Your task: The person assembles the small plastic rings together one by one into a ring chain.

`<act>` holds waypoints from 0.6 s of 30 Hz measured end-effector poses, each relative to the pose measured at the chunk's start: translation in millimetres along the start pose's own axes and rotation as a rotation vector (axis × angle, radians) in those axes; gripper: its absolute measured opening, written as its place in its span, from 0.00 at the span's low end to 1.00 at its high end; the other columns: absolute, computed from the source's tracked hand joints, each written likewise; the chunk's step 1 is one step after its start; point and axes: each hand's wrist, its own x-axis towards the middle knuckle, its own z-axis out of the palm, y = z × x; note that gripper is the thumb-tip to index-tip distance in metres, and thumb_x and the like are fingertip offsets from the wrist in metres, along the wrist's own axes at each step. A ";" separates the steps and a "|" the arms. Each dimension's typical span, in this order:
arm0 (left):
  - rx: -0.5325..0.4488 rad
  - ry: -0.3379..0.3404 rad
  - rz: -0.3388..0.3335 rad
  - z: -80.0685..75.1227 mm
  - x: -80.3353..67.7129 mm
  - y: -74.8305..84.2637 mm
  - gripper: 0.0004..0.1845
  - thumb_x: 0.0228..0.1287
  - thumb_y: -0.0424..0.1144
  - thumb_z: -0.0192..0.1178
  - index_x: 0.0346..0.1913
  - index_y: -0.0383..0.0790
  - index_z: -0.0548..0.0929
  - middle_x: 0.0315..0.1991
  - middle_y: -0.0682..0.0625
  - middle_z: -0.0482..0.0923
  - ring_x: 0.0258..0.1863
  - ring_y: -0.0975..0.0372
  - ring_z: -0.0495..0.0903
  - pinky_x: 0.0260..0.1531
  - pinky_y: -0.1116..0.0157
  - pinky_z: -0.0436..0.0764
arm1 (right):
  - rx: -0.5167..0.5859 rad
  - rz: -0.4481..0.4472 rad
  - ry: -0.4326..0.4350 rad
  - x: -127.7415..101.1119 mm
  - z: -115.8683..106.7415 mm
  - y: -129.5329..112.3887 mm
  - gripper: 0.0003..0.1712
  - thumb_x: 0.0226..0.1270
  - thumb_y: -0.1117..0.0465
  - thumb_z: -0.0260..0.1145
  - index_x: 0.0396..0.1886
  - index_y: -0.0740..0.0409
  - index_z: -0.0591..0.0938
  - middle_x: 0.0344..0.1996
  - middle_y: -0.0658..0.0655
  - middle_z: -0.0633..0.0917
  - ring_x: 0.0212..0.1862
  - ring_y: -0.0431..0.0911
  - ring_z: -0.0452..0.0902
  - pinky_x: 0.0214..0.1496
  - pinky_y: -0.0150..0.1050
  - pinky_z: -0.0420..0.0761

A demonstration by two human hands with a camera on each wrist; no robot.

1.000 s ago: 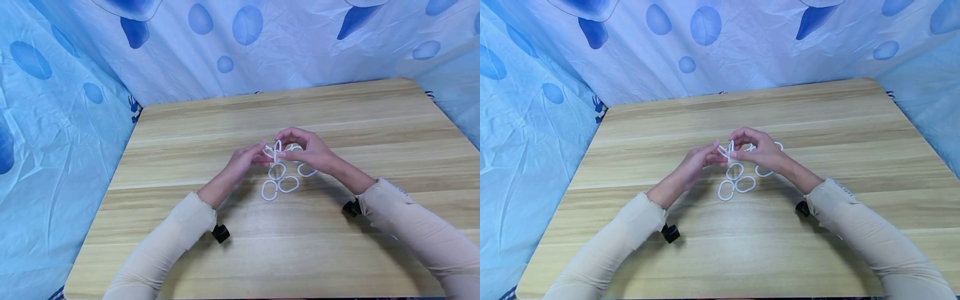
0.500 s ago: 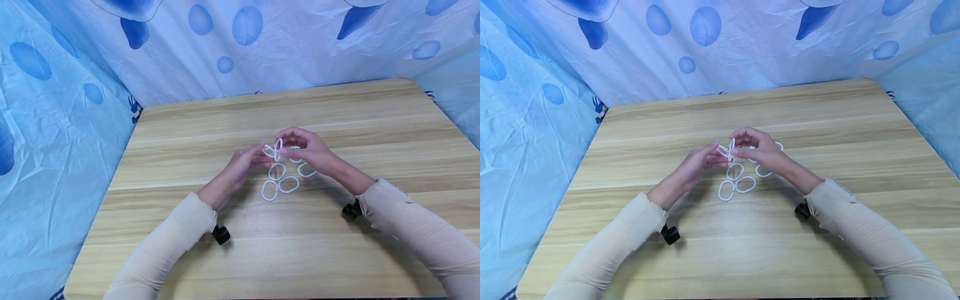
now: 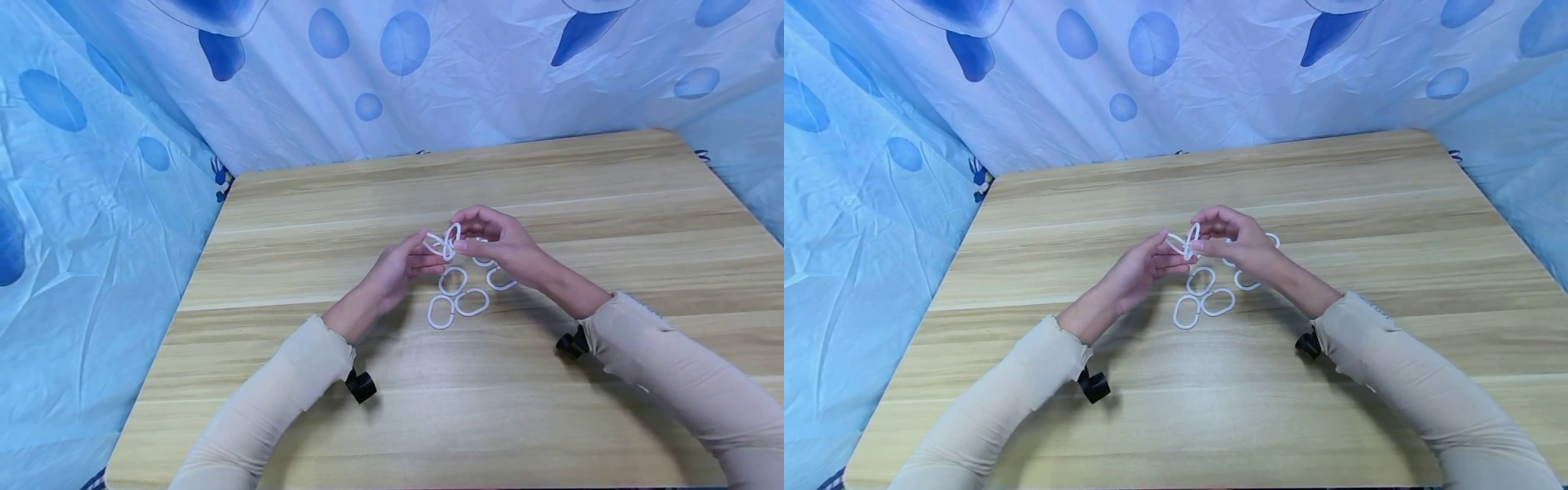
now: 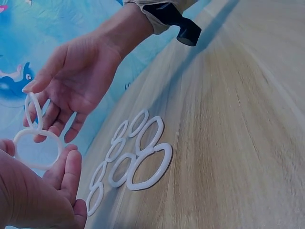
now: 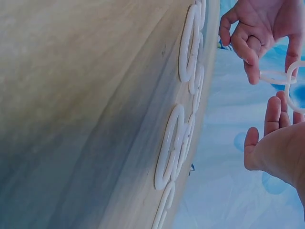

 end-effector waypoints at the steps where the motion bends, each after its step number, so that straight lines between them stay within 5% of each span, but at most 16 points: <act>1: -0.007 -0.002 -0.002 0.7 -0.7 0.5 0.26 0.75 0.51 0.45 0.53 0.27 0.77 0.43 0.39 0.84 0.55 0.40 0.76 0.65 0.58 0.62 | -0.004 0.000 0.004 0.2 1.3 0.1 0.24 0.63 0.63 0.68 0.57 0.64 0.74 0.47 0.65 0.80 0.50 0.49 0.77 0.48 0.37 0.78; 12: 0.112 -0.115 0.027 5.6 -5.0 0.8 0.26 0.73 0.48 0.45 0.57 0.27 0.74 0.54 0.34 0.77 0.59 0.40 0.72 0.67 0.52 0.56 | -0.048 -0.084 0.073 2.6 3.8 -2.1 0.22 0.61 0.65 0.69 0.54 0.64 0.75 0.44 0.60 0.81 0.48 0.49 0.77 0.48 0.34 0.77; 18: 0.191 -0.021 0.011 3.6 -6.4 0.5 0.28 0.72 0.52 0.43 0.56 0.30 0.76 0.59 0.35 0.74 0.61 0.45 0.69 0.67 0.48 0.52 | -0.031 -0.101 0.066 3.3 2.8 -3.6 0.22 0.61 0.67 0.69 0.54 0.65 0.75 0.44 0.62 0.81 0.47 0.50 0.77 0.47 0.34 0.77</act>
